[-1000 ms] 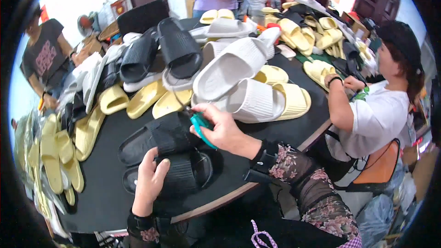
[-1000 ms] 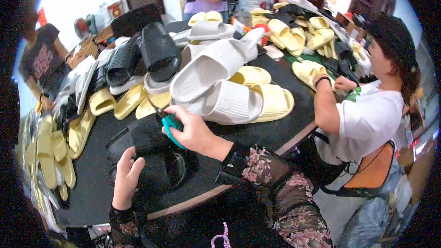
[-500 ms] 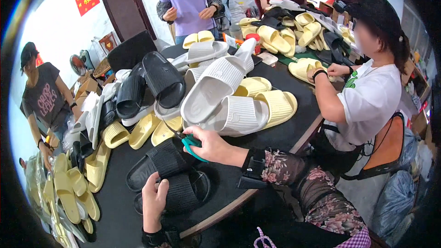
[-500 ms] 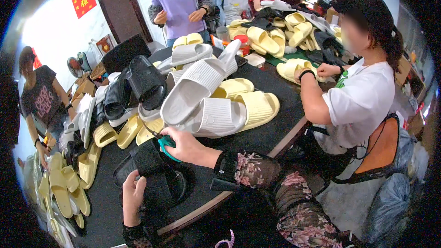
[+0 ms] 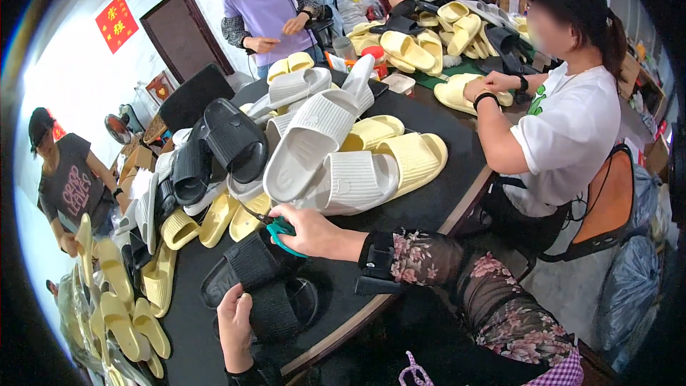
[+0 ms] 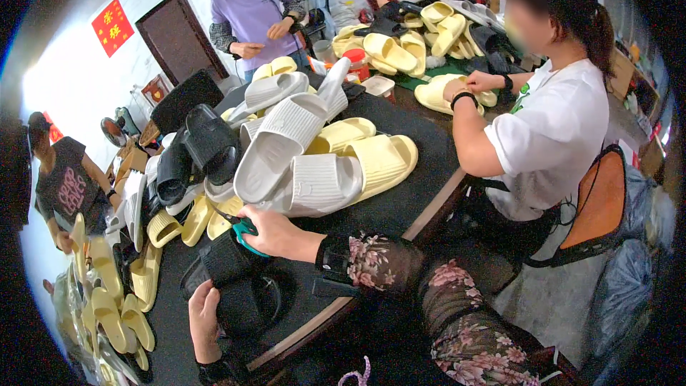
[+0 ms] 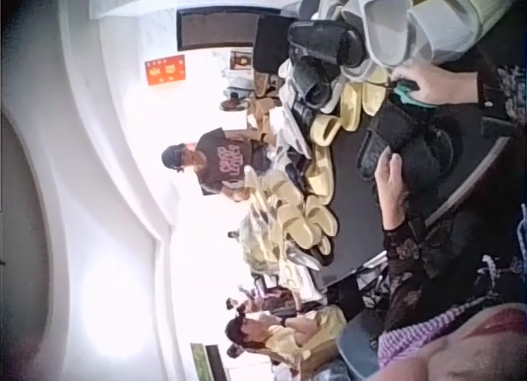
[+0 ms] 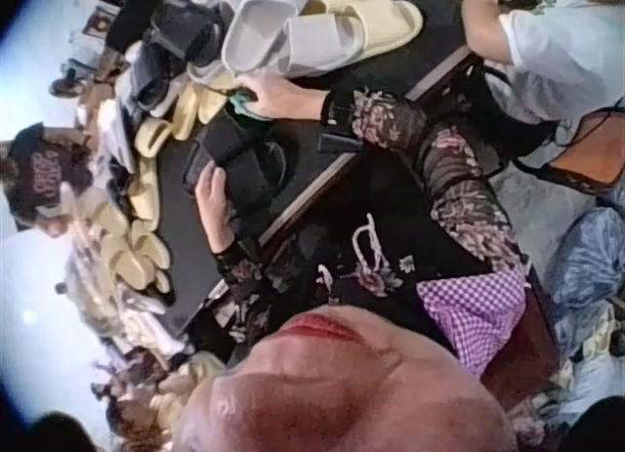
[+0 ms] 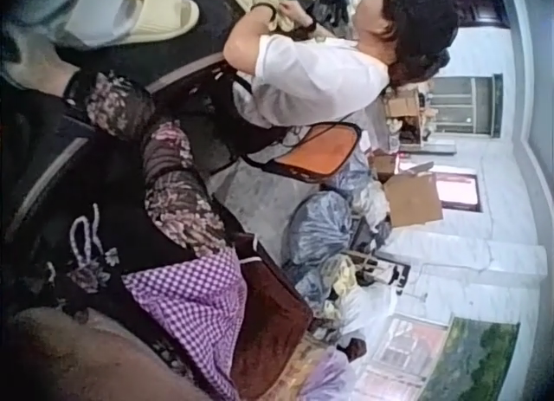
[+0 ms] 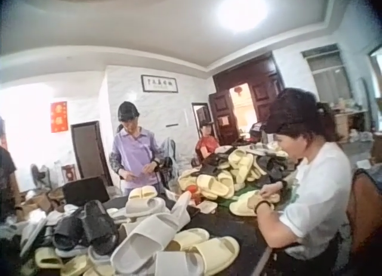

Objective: Using snips to trim excess material from foam sandals at a manufacturing station.

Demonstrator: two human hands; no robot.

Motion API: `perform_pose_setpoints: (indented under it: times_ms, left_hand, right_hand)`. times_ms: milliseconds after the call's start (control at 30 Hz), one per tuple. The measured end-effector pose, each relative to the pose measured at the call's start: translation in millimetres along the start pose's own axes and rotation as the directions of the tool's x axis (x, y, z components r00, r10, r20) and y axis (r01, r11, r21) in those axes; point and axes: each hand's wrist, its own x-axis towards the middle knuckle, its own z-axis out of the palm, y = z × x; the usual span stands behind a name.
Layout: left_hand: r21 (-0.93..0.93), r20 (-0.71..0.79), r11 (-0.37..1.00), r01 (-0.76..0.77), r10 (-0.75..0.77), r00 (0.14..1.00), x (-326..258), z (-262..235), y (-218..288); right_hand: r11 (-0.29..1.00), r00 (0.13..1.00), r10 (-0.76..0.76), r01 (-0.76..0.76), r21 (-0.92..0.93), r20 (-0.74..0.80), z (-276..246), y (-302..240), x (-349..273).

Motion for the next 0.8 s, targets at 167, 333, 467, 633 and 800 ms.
perform_pose_setpoints:
  times_ms: [167, 333, 467, 633, 800]
  left_hand:
    - [-0.167, -0.021, 0.985, 0.042, -0.046, 0.999, -14, -3, 6]
    - [-0.258, -0.098, 0.966, -0.005, -0.021, 0.995, -26, -15, 30]
    - [-0.248, -0.267, 0.961, -0.121, 0.052, 0.962, -34, -27, 36]
    - [-0.208, -0.222, 0.966, -0.153, 0.106, 0.969, -23, -23, 79]
    - [-0.057, -0.023, 0.978, -0.202, 0.2, 0.979, 11, -3, 114]
  right_hand:
    - [0.999, 0.999, 0.018, -0.017, 0.042, -0.03, -2, 1, 2]
    - [0.998, 0.995, 0.021, -0.016, 0.054, -0.097, -1, 10, 6]
    - [0.992, 0.994, 0.087, -0.081, 0.092, -0.059, -5, 6, 5]
    - [0.996, 0.996, 0.083, -0.083, 0.034, 0.019, -8, 6, 3]
    - [0.992, 0.976, 0.122, -0.113, -0.061, 0.182, -1, 8, 7]
